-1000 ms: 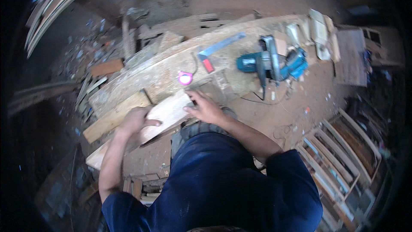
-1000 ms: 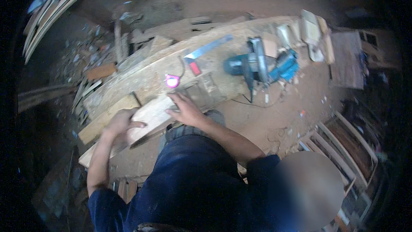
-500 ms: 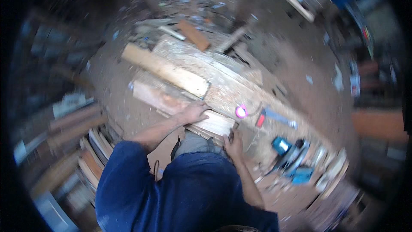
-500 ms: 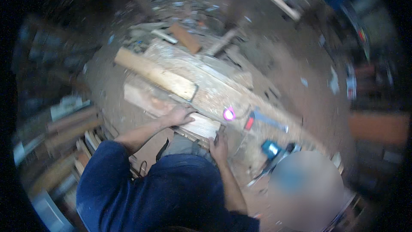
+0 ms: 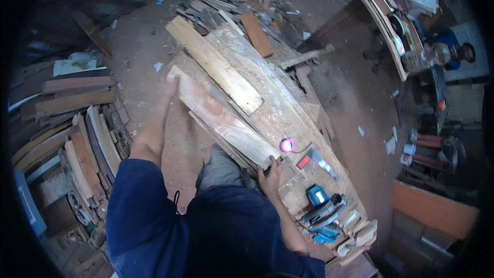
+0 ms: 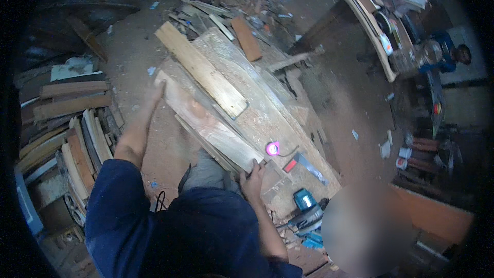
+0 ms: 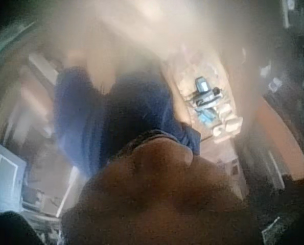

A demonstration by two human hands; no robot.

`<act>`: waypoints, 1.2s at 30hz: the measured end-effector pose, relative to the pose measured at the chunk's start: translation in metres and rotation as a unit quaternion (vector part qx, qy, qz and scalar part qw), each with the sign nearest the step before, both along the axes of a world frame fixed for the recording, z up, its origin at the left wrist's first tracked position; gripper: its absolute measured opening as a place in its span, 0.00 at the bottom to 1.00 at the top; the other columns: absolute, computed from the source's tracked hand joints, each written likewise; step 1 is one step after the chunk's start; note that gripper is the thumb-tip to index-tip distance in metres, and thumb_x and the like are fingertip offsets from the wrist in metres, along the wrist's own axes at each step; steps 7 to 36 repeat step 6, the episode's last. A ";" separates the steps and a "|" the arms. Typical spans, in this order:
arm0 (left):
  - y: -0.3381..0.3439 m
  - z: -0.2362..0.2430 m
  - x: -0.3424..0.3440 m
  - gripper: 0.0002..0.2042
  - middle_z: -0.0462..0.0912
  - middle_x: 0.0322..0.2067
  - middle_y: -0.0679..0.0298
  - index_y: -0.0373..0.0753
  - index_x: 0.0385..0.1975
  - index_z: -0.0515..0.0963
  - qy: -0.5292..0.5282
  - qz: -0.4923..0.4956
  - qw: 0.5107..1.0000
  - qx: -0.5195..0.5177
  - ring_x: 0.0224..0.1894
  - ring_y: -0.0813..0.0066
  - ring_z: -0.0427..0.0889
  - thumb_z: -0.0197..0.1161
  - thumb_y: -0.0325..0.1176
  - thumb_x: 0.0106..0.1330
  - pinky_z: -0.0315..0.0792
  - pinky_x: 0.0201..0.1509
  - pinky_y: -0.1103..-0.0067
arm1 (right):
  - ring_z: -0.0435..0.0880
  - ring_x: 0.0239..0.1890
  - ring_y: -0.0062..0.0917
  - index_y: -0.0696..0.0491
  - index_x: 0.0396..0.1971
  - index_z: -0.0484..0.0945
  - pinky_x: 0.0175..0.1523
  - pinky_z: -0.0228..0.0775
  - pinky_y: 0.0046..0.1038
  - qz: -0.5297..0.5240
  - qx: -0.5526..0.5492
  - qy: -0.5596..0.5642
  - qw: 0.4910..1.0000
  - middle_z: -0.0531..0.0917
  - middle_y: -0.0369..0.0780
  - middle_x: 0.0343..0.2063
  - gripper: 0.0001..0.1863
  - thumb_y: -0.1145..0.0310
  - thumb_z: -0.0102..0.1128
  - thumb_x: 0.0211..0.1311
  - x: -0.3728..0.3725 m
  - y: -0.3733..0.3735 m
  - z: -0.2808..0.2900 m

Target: The person uses a circular saw to cut a piece of wood on a workbench. They measure and mark the wood with a tape measure and square, then make several cuts to trim the piece to size. The person handles the wood and saw with both hands, adjusting the position of the wood between cuts.

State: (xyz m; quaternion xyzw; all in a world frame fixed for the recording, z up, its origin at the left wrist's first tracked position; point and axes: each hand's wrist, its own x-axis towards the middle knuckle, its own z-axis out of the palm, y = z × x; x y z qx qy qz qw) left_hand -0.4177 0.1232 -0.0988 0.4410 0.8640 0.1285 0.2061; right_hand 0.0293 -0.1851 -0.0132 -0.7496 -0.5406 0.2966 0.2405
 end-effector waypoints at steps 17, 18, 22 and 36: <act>0.053 -0.061 -0.029 0.34 0.82 0.58 0.51 0.37 0.63 0.77 -0.098 -0.045 0.994 -0.020 0.57 0.61 0.83 0.69 0.55 0.63 0.72 0.65 0.69 | 0.72 0.60 0.48 0.57 0.62 0.71 0.66 0.65 0.40 -0.067 -0.119 0.096 0.986 0.70 0.54 0.59 0.35 0.56 0.74 0.59 -0.008 -0.003 -0.007; 0.053 -0.061 -0.029 0.34 0.82 0.58 0.51 0.37 0.63 0.77 -0.098 -0.045 0.994 -0.020 0.57 0.61 0.83 0.69 0.55 0.63 0.72 0.65 0.69 | 0.72 0.60 0.48 0.57 0.62 0.71 0.66 0.65 0.40 -0.067 -0.119 0.096 0.986 0.70 0.54 0.59 0.35 0.56 0.74 0.59 -0.008 -0.003 -0.007; 0.053 -0.061 -0.029 0.34 0.82 0.58 0.51 0.37 0.63 0.77 -0.098 -0.045 0.994 -0.020 0.57 0.61 0.83 0.69 0.55 0.63 0.72 0.65 0.69 | 0.72 0.60 0.48 0.57 0.62 0.71 0.66 0.65 0.40 -0.067 -0.119 0.096 0.986 0.70 0.54 0.59 0.35 0.56 0.74 0.59 -0.008 -0.003 -0.007; 0.053 -0.061 -0.029 0.34 0.82 0.58 0.51 0.37 0.63 0.77 -0.098 -0.045 0.994 -0.020 0.57 0.61 0.83 0.69 0.55 0.63 0.72 0.65 0.69 | 0.72 0.60 0.48 0.57 0.62 0.71 0.66 0.65 0.40 -0.067 -0.119 0.096 0.986 0.70 0.54 0.59 0.35 0.56 0.74 0.59 -0.008 -0.003 -0.007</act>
